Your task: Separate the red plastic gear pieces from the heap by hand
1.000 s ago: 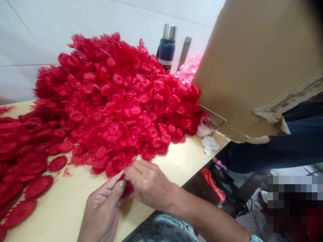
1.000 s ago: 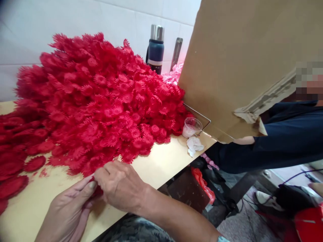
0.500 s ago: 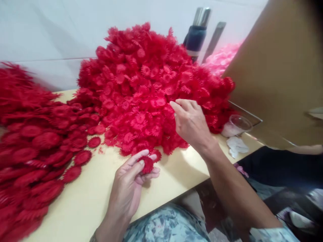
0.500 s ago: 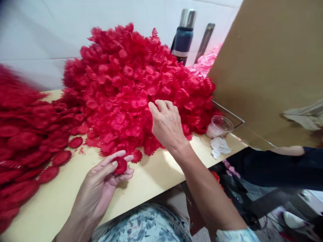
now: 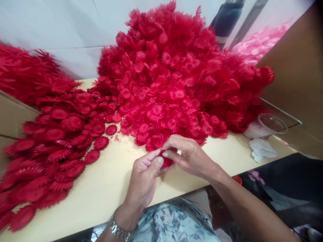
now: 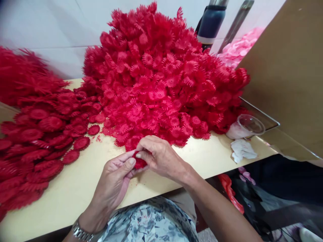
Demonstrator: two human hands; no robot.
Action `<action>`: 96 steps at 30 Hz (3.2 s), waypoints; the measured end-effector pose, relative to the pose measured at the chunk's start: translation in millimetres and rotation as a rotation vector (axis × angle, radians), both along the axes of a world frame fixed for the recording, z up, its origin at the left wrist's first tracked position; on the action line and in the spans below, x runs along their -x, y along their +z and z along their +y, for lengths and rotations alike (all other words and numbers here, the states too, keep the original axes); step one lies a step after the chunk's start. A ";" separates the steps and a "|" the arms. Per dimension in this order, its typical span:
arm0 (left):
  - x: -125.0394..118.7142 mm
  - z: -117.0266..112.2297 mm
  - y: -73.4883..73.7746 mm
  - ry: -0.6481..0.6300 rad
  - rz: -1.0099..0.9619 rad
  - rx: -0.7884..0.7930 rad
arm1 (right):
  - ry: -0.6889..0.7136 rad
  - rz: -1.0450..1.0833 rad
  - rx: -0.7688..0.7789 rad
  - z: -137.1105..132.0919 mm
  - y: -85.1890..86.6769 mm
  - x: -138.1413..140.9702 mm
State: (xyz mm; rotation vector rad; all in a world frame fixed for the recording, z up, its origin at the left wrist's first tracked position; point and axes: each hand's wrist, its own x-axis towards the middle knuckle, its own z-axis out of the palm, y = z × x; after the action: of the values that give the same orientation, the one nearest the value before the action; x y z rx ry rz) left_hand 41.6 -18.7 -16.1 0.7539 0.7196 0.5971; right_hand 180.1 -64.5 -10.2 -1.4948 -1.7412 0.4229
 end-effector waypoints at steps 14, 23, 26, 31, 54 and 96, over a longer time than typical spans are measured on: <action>10.4 5.5 14.4 0.082 0.126 0.080 | -0.699 -0.688 -0.295 36.0 27.4 -64.2; 12.2 3.4 8.9 0.008 -0.023 0.077 | -0.029 -0.203 -0.045 4.5 4.8 4.9; 9.8 0.5 9.1 -0.006 0.028 0.017 | 0.028 -0.095 -0.014 2.9 -2.6 9.9; 9.7 -1.3 2.9 0.003 0.080 -0.107 | 0.027 -0.052 -0.002 1.9 -1.1 8.6; 12.5 -0.1 6.1 0.089 0.105 -0.112 | 0.027 -0.179 -0.032 -4.2 11.0 13.9; 18.0 2.8 9.1 0.048 0.212 -0.276 | -0.129 0.841 0.216 -17.0 -1.4 20.0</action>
State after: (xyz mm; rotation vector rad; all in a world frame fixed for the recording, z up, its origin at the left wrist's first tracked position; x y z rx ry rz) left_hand 23.6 -15.9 -7.0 1.0693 0.8625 0.6747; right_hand 160.0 -81.6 -11.7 -1.2825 -0.9492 1.0216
